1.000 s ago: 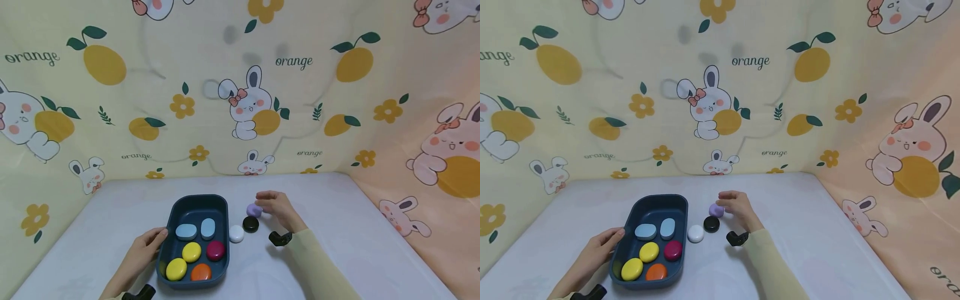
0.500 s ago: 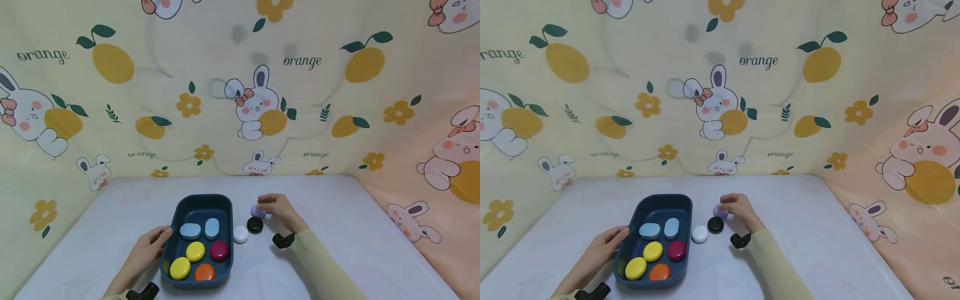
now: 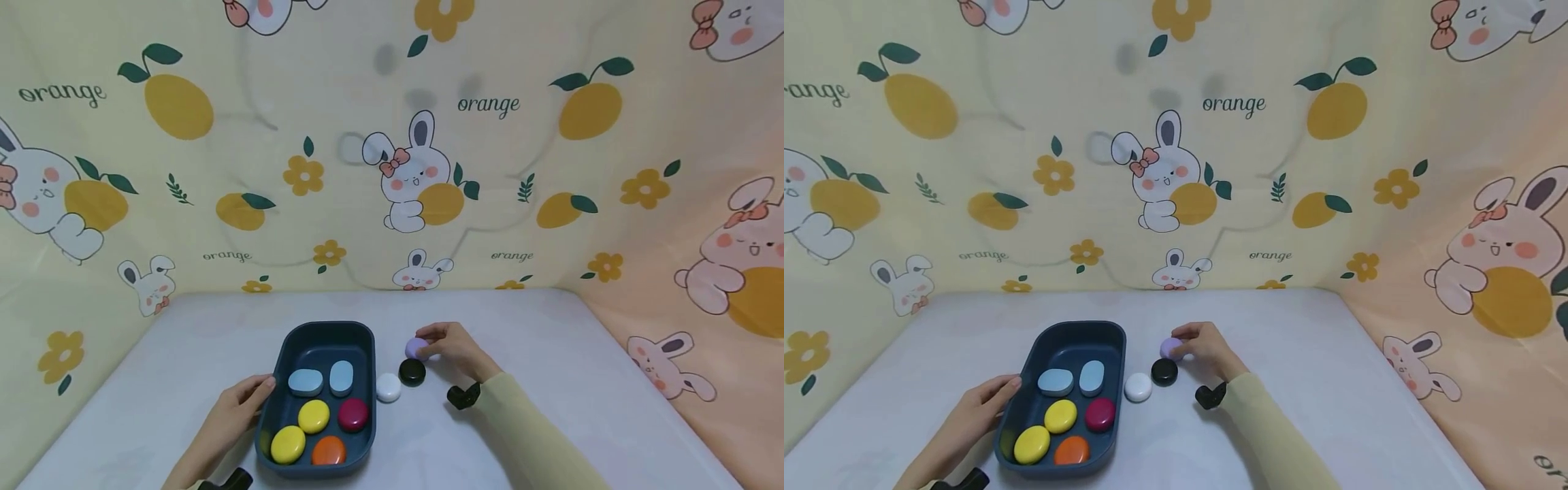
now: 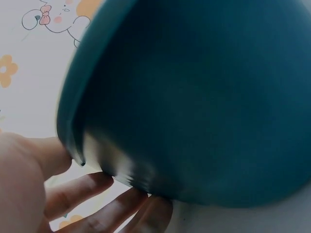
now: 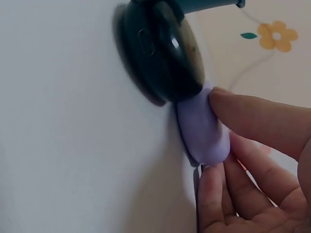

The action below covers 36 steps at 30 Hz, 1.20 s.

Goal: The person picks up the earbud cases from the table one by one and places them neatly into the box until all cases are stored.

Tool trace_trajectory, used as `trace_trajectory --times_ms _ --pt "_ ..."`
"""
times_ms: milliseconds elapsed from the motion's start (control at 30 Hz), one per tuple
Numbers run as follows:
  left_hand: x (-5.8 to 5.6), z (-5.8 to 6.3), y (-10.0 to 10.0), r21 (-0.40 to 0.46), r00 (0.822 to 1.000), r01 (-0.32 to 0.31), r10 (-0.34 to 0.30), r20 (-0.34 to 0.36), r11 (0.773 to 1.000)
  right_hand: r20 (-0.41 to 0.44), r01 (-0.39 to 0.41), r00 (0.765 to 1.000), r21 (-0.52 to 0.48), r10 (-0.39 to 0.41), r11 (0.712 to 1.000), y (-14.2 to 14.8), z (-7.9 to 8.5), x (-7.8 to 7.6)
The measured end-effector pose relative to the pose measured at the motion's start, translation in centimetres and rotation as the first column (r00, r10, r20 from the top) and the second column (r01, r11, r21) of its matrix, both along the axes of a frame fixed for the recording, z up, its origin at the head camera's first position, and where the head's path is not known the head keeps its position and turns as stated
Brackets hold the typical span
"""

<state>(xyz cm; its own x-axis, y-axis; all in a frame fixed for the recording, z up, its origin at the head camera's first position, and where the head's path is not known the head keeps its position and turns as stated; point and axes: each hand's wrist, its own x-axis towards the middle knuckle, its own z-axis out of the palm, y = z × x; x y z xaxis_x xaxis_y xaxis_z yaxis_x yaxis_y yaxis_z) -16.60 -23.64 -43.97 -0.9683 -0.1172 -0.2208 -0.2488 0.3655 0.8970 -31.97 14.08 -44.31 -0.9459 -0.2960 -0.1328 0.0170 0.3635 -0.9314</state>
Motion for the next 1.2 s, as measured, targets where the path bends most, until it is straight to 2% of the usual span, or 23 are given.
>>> trace_trajectory --times_ms 433,767,1200 --pt "0.06 0.21 -0.04 0.001 1.0 0.005 -0.005 -0.008 1.0 -0.05 -0.041 0.998 0.078 0.045 0.996 0.16 -0.09 -0.32" --pt "0.27 -0.15 -0.19 0.004 1.0 -0.004 0.004 -0.002 1.0 -0.041 -0.102 0.994 0.09 0.106 0.991 0.44 -0.07 -0.41" --pt "0.1 -0.23 -0.17 0.007 1.0 0.001 -0.001 -0.019 1.0 -0.093 -0.048 0.994 0.163 0.064 0.985 -0.04 -0.09 -0.36"
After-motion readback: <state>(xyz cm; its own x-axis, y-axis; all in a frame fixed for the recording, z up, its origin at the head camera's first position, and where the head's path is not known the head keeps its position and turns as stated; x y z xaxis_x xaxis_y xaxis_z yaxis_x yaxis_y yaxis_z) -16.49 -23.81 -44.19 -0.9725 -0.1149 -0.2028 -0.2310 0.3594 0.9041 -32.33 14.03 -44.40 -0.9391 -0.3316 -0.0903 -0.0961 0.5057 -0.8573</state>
